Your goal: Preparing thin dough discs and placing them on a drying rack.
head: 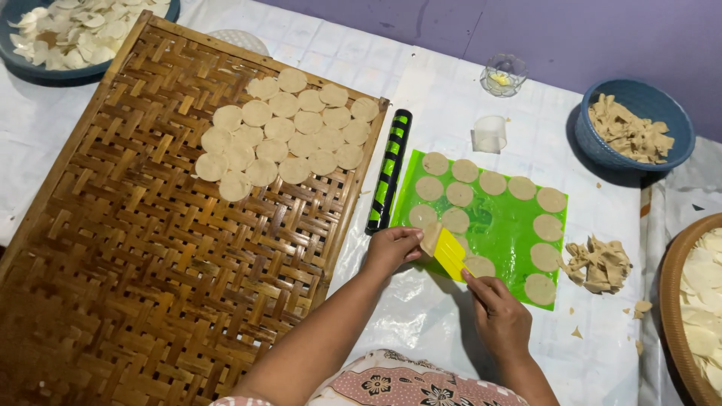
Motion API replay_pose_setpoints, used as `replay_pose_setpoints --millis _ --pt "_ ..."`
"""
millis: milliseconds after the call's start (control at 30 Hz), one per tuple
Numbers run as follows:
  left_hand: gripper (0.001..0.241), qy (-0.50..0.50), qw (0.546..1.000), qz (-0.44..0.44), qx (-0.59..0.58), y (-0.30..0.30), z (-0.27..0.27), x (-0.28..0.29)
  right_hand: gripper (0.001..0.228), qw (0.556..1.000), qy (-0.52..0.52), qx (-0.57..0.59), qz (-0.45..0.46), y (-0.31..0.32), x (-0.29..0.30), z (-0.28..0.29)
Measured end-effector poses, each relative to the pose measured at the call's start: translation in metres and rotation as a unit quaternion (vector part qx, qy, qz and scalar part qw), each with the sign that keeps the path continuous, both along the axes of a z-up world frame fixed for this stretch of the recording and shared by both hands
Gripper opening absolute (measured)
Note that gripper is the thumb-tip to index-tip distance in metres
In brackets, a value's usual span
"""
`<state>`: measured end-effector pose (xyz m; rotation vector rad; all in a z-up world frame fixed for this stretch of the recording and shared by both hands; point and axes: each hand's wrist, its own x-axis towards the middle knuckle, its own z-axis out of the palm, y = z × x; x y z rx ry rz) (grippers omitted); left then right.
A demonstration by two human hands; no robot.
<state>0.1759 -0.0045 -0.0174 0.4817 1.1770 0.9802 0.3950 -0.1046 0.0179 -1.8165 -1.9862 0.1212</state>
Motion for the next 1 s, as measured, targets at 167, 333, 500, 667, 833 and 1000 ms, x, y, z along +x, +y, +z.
replay_pose_setpoints --millis 167,333,500,667,833,1000 --pt "0.016 0.037 0.997 0.042 0.056 -0.006 0.005 -0.017 0.044 1.0 0.007 0.008 0.021 0.001 -0.012 0.006" --pt "0.016 0.127 0.988 0.085 0.039 -0.005 0.031 -0.073 0.043 0.999 0.006 0.012 0.032 0.0 -0.012 0.002" --pt "0.014 0.226 0.947 0.215 0.073 -0.008 0.058 -0.166 0.04 0.999 0.025 0.021 0.012 -0.004 -0.01 -0.008" --pt "0.017 0.417 0.889 0.187 -0.007 -0.014 0.118 -0.236 0.046 0.998 0.052 0.012 0.026 -0.002 0.001 -0.035" --pt "0.011 0.537 0.829 0.148 -0.042 -0.015 0.123 -0.28 0.044 0.996 0.082 0.029 0.035 -0.002 0.006 -0.041" --pt "0.011 0.576 0.775 0.245 -0.087 -0.013 0.1 -0.302 0.05 0.997 0.065 0.004 0.029 -0.005 0.021 -0.053"
